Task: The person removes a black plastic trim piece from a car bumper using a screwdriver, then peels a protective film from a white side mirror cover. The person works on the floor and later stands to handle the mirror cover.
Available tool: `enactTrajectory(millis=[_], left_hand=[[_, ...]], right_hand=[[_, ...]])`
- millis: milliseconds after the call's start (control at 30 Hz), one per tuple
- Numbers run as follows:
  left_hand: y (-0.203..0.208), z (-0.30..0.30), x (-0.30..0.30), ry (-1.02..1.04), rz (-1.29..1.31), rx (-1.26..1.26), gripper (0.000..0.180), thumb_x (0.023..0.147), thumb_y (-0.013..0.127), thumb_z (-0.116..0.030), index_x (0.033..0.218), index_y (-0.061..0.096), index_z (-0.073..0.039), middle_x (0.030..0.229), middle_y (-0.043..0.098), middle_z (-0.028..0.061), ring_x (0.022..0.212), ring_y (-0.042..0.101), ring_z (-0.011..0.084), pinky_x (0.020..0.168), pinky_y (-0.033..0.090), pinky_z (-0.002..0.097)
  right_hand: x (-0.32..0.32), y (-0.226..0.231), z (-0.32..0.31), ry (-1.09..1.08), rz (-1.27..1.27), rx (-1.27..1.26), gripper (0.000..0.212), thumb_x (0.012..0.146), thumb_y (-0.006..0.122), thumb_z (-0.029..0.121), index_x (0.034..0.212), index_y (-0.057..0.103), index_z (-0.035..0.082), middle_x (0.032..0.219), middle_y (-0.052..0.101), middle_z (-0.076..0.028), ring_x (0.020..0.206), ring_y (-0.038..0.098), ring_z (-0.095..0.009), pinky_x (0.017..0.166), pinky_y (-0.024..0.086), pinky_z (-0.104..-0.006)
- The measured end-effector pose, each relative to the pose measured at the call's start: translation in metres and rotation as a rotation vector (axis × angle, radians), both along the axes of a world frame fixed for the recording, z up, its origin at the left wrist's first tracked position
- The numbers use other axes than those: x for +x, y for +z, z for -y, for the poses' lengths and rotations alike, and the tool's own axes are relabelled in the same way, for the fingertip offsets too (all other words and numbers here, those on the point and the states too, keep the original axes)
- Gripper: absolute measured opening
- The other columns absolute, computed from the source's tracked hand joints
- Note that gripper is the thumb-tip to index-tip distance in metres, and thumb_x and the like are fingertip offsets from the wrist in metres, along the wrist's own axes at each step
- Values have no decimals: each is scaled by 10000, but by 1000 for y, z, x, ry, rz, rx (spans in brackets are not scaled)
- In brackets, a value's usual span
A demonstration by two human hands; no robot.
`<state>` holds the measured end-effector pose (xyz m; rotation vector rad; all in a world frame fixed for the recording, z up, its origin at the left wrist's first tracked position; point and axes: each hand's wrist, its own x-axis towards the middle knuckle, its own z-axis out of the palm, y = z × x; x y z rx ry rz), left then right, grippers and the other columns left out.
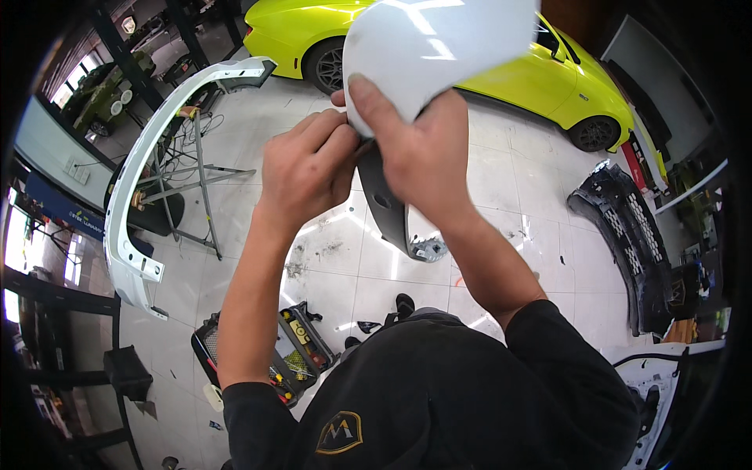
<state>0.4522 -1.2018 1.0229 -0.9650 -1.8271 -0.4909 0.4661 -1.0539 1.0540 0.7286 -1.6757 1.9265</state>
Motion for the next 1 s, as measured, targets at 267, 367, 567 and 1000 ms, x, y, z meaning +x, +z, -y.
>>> enactTrajectory(millis=[267, 367, 567, 1000], left_hand=[[16, -15, 10, 122, 215, -296, 139, 808, 678, -125, 821, 558, -58, 774, 580, 66, 607, 631, 240, 502, 483, 367], [11, -16, 24, 202, 234, -379, 138, 810, 666, -134, 803, 552, -56, 744, 580, 68, 568, 632, 235, 486, 484, 367], [-3, -13, 40, 303, 270, -517, 113, 810, 635, -114, 788, 554, -38, 702, 584, 79, 522, 623, 224, 461, 484, 348], [22, 30, 64, 356, 799, 126, 396, 913, 654, -404, 837, 681, -16, 773, 674, 132, 632, 632, 312, 629, 500, 398]], right_hand=[[-29, 12, -21, 190, 260, -46, 241, 893, 681, 134, 1010, 655, -76, 823, 702, -151, 710, 707, -217, 651, 574, -327], [-30, 9, -17, 218, 298, -41, 258, 894, 691, 123, 1039, 641, -84, 833, 703, -173, 686, 717, -243, 633, 595, -344], [-35, -8, -1, 236, 363, -70, 265, 893, 684, 118, 1044, 623, -92, 819, 695, -181, 668, 714, -247, 601, 597, -352], [-11, -14, -4, 214, 306, -38, 263, 897, 698, 154, 1018, 647, -74, 863, 705, -141, 740, 713, -205, 656, 559, -311]])
